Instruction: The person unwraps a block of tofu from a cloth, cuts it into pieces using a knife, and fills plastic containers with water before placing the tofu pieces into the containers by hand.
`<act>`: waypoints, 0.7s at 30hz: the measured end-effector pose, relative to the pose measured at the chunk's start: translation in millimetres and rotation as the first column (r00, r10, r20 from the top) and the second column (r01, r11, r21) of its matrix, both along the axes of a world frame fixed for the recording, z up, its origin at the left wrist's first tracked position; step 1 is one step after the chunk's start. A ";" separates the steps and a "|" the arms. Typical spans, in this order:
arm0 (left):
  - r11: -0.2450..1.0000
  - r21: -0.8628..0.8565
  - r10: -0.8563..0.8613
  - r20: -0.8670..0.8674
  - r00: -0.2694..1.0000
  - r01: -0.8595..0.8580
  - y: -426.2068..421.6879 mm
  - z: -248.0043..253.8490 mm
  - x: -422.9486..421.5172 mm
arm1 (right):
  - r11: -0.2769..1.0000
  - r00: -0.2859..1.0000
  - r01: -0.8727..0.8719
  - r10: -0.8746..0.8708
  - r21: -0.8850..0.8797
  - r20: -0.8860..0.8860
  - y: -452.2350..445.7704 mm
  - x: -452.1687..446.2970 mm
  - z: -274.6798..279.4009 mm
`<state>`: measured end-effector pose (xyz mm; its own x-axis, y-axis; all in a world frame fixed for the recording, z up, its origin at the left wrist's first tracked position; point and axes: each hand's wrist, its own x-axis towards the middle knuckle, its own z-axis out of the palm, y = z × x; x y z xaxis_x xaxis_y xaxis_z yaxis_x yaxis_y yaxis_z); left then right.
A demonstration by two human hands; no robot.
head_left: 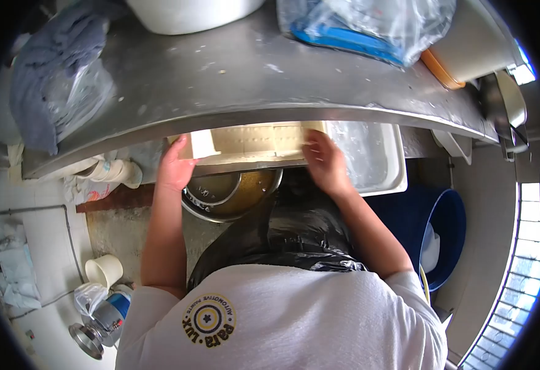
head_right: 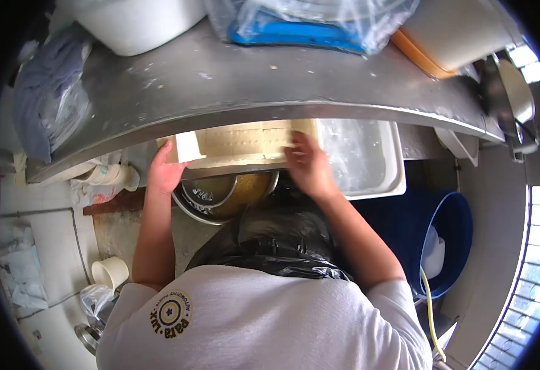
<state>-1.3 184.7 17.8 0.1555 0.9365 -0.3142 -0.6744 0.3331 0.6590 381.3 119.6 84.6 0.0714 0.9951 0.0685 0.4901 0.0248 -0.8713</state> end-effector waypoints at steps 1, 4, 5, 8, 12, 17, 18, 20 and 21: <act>1.000 -0.001 0.000 0.005 1.000 0.000 1.0 8.0 28.2 | 0.993 0.975 -0.098 0.082 -0.067 -0.205 9.3 -18.1 11.1; 0.952 0.166 -0.251 -0.052 0.967 0.257 -9.9 66.9 112.4 | 0.958 0.700 -0.286 0.191 -0.025 -0.689 31.5 -40.2 29.0; 0.893 0.252 -0.365 -0.077 0.928 0.373 -10.4 75.2 129.0 | 0.956 0.605 -0.294 0.189 0.004 -0.773 36.9 -32.5 29.0; 0.917 0.184 -0.171 -0.621 0.765 0.354 -7.8 65.9 121.0 | 0.969 0.467 -0.086 -0.168 -0.233 -0.868 18.9 33.5 32.7; 0.989 0.144 0.145 -0.989 -0.031 0.025 31.2 -29.3 20.0 | 0.947 0.585 0.037 -0.279 -0.319 -0.762 -0.8 134.9 -6.1; 0.985 -0.069 -0.085 -0.992 -0.096 -0.159 27.2 -54.8 18.6 | 0.890 0.745 -0.030 -0.283 -0.454 -0.604 -6.4 179.6 -51.5; 0.987 -0.098 -0.118 -0.981 -0.153 -0.129 28.5 -68.9 29.7 | 0.864 0.757 -0.074 -0.276 -0.498 -0.592 -6.8 181.2 -57.8; 0.985 -0.131 -0.152 -0.964 -0.216 -0.110 27.8 -64.7 47.8 | 0.850 0.813 -0.142 -0.192 -0.507 -0.550 -6.8 185.0 -75.2; 0.977 -0.209 -0.209 -0.978 -0.008 -0.050 26.4 -45.1 55.4 | 0.831 0.859 -0.202 -0.104 -0.518 -0.501 -5.2 185.2 -85.4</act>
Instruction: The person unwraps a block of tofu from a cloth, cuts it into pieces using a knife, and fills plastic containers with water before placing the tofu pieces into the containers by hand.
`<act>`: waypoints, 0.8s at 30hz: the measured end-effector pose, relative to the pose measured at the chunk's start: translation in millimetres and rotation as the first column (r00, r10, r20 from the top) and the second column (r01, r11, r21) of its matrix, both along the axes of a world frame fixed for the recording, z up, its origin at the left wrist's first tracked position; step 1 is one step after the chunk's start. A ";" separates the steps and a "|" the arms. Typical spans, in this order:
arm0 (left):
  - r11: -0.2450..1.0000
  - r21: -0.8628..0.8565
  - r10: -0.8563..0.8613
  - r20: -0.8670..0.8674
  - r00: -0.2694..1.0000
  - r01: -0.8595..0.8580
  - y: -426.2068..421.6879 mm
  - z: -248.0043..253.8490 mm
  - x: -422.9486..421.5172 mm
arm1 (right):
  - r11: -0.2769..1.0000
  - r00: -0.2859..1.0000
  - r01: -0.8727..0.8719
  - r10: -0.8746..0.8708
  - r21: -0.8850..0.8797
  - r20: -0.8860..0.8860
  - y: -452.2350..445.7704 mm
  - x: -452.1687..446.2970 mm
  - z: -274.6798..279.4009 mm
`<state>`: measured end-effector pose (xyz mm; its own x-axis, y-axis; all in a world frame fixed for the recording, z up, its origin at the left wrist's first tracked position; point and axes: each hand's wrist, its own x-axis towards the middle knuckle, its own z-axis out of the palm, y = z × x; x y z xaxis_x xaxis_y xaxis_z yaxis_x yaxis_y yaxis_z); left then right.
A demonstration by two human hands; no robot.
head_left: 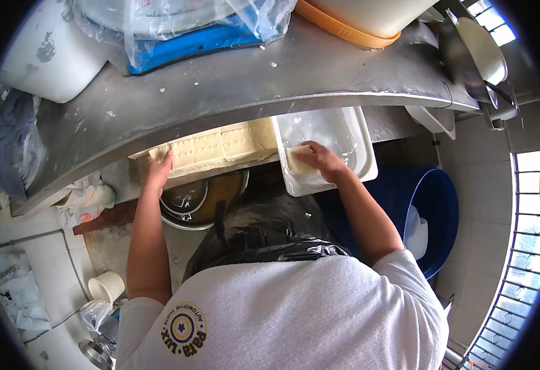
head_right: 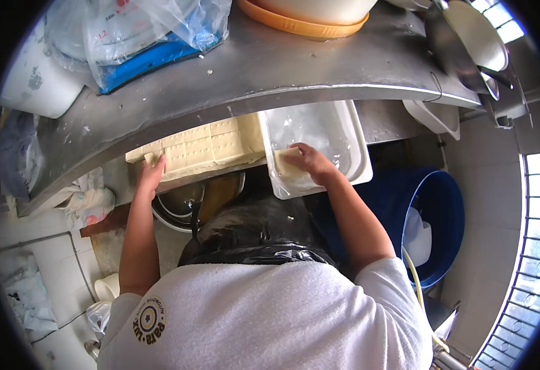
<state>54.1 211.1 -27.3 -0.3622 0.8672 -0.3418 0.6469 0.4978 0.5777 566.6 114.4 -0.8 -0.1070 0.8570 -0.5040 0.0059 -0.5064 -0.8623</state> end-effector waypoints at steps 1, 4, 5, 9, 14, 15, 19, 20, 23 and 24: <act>0.998 -0.056 -0.014 0.216 0.976 0.027 -0.9 18.2 5.4 | 0.992 0.986 -0.127 0.126 0.003 0.109 1.6 2.3 -11.3; 0.949 -0.231 0.291 0.377 0.879 -0.215 3.0 51.9 8.7 | 0.902 0.545 -0.425 0.185 0.079 0.818 5.2 1.3 -8.9; 0.925 -0.310 0.354 0.488 0.798 -0.221 12.2 37.1 -11.0 | 0.931 0.695 -0.347 0.177 0.109 0.697 4.6 4.9 -12.5; 0.892 -0.421 0.423 0.652 0.629 -0.163 21.7 15.2 -32.0 | 0.936 0.733 -0.329 0.171 0.124 0.658 7.6 3.1 -0.7; 0.973 -0.210 0.205 0.566 0.798 -0.101 -0.1 23.8 -14.1 | 0.949 0.835 -0.292 0.191 0.121 0.516 7.9 11.9 -16.8; 0.982 -0.144 0.185 0.609 0.772 -0.122 -6.9 27.2 -14.6 | 0.952 0.844 -0.291 0.206 0.100 0.496 7.6 11.3 -12.3; 0.987 -0.097 0.151 0.824 0.547 -0.126 -23.0 7.9 -47.4 | 0.930 0.734 -0.183 -0.087 0.319 0.674 9.0 2.9 1.9; 0.988 -0.097 0.150 0.824 0.547 -0.124 -27.3 2.6 -55.0 | 0.874 0.700 -0.188 -0.200 0.448 0.685 11.8 -1.5 4.0; 0.960 -0.068 0.149 0.946 0.289 -0.270 -44.0 7.3 -59.5 | 0.817 0.732 -0.133 -0.300 0.561 0.611 23.0 -36.2 29.3; 0.961 -0.068 0.147 0.946 0.288 -0.266 -43.9 11.6 -55.3 | 0.781 0.761 -0.117 -0.327 0.614 0.561 27.4 -51.1 37.6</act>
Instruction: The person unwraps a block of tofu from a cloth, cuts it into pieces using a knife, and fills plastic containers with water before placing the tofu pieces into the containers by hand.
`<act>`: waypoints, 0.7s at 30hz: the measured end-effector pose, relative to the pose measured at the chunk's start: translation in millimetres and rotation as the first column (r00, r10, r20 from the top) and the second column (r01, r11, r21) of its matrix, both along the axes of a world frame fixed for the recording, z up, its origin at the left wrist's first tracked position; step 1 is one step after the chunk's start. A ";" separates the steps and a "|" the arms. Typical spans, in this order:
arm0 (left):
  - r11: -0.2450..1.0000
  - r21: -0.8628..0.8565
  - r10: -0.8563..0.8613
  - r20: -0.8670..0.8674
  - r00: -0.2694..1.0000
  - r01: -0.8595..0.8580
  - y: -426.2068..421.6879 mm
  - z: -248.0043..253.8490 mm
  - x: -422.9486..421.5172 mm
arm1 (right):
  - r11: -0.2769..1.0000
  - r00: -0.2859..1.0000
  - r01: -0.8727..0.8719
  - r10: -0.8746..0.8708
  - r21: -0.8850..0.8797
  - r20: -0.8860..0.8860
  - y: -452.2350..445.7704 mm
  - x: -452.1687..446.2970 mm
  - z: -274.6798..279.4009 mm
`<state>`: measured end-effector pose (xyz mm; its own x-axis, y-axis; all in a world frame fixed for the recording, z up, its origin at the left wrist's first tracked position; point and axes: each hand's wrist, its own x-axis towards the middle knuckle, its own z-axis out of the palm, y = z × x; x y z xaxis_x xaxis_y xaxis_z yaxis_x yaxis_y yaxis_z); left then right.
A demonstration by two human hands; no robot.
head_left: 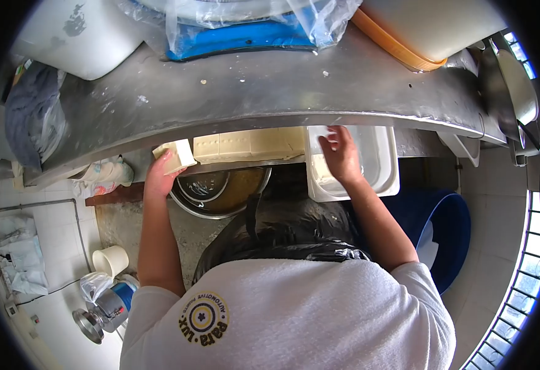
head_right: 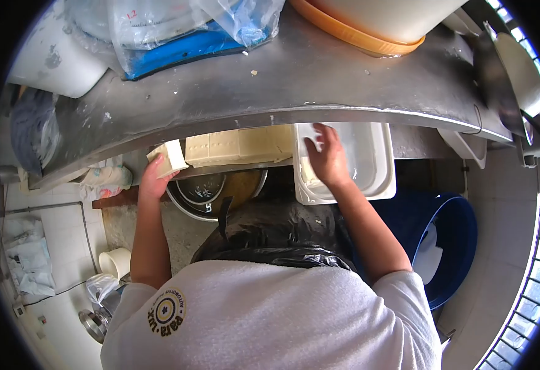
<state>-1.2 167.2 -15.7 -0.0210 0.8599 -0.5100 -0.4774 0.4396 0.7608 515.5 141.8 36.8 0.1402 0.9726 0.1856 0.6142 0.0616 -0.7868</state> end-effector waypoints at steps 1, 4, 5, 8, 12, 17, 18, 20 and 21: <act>0.999 0.036 -0.007 0.033 0.999 0.006 0.3 3.3 7.0 | 0.998 0.998 -0.058 0.057 -0.009 -0.034 4.0 -18.3 9.0; 0.986 0.156 -0.075 0.097 0.992 0.059 10.5 18.3 53.8 | 0.945 0.946 -0.283 0.246 -0.166 -0.212 15.0 -74.7 45.4; 0.967 0.237 -0.130 0.120 0.984 0.098 14.8 28.8 81.9 | 0.927 0.901 -0.330 0.253 -0.177 -0.351 18.9 -93.0 43.2; 0.913 0.324 -0.304 0.144 0.942 0.246 15.0 89.0 171.8 | 0.903 0.711 -0.411 0.232 -0.124 -0.664 27.2 -109.6 45.0; 0.852 0.364 -0.420 0.043 0.907 0.377 15.2 105.6 199.5 | 0.925 0.342 -0.328 -0.074 -0.193 -0.937 21.2 -49.7 62.9; 0.964 0.136 -0.010 -0.842 0.540 0.230 34.2 10.6 107.2 | 0.927 0.581 -0.296 -0.015 -0.229 -0.814 42.0 47.8 20.1; 0.988 0.029 -0.036 -0.912 0.408 0.151 30.1 4.2 101.4 | 0.926 0.611 -0.300 0.000 -0.231 -0.792 47.1 56.6 12.5; 0.997 -0.064 -0.076 -0.960 0.269 0.053 27.0 -5.0 104.1 | 0.932 0.634 -0.290 0.016 -0.219 -0.773 60.4 68.3 -20.8; 0.982 -0.160 -0.181 -0.949 0.258 0.101 25.0 -8.8 113.8 | 0.932 0.678 -0.275 0.016 -0.234 -0.734 66.4 72.4 -38.5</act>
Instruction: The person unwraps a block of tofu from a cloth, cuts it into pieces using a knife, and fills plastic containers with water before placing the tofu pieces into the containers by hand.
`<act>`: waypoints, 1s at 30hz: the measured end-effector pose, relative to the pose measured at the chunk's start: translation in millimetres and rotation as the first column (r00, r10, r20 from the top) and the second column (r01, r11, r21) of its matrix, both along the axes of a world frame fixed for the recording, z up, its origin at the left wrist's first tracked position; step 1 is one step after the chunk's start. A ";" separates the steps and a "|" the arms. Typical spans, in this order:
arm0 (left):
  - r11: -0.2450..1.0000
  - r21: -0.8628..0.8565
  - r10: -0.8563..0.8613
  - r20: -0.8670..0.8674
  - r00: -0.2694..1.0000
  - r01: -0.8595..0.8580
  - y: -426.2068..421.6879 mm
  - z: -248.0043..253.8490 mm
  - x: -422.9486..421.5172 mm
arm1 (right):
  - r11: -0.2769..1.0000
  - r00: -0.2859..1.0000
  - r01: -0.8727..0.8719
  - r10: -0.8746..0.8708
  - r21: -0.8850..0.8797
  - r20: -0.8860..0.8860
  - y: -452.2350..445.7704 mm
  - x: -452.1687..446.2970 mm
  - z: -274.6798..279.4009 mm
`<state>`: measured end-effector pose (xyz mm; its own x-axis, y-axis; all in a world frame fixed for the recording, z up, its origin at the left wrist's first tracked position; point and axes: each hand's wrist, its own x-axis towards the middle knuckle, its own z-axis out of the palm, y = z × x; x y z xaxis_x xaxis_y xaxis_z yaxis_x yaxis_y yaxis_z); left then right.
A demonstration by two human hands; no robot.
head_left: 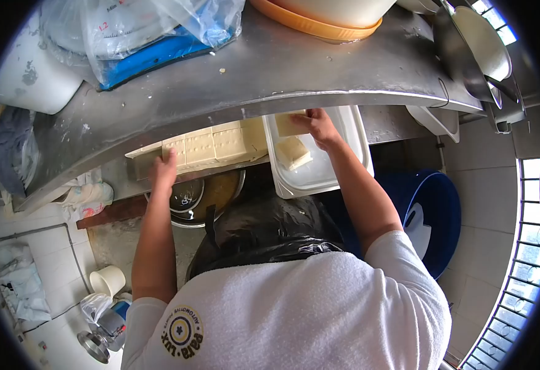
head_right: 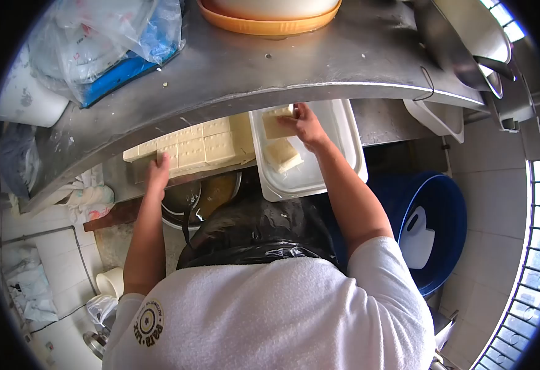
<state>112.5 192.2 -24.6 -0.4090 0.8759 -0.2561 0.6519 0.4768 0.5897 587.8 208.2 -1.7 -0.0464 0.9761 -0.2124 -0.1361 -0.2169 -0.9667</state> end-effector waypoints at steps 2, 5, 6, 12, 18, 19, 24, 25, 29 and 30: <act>0.998 -0.045 -0.048 0.062 0.997 0.051 -3.4 1.3 24.9 | 1.000 0.998 -0.005 0.004 0.003 0.055 10.7 3.0 -7.6; 0.999 0.005 -0.033 0.151 0.988 0.032 -6.4 23.9 43.0 | 0.979 0.980 -0.197 0.198 -0.045 0.013 14.7 0.5 -3.5; 0.996 -0.085 0.027 0.295 0.955 -0.002 -4.9 39.0 40.5 | 0.953 0.965 -0.245 0.258 -0.176 0.056 15.2 2.3 -4.8; 0.896 -0.435 0.410 0.730 0.547 -0.091 23.3 32.0 -4.0 | 0.969 0.869 -0.160 0.228 -0.186 0.440 -2.1 -3.7 -35.9; 0.980 -0.196 0.154 0.654 0.741 -0.031 6.8 21.0 7.6 | 0.976 0.812 -0.052 0.165 -0.213 0.559 -22.5 -19.9 -12.9; 0.993 -0.117 0.095 0.683 0.724 -0.019 1.2 19.7 5.1 | 0.975 0.811 -0.056 0.170 -0.215 0.560 -24.9 -19.7 -15.2; 0.996 -0.067 0.088 0.890 0.447 -0.062 -20.4 -11.2 -38.8 | 0.970 0.604 0.090 -0.233 0.225 0.762 -32.4 -26.2 -24.1; 0.994 -0.043 0.073 0.937 0.341 -0.096 -25.6 -10.9 -40.5 | 0.970 0.603 0.093 -0.235 0.225 0.762 -33.7 -34.2 -9.0; 0.994 -0.015 0.034 0.984 0.173 -0.107 -37.5 22.3 -19.3 | 0.902 0.687 -0.052 -0.279 0.429 0.671 -38.7 -100.8 56.1; 0.996 0.017 -0.003 0.986 0.164 -0.085 -34.7 33.7 -3.4 | 0.961 0.772 -0.040 -0.143 0.273 0.619 -35.1 -116.9 41.0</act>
<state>109.2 157.5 9.1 0.1105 0.8958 -0.4306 -0.5131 0.4225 0.7472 470.9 173.1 39.3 0.0597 0.9949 0.0810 0.5170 0.0386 -0.8551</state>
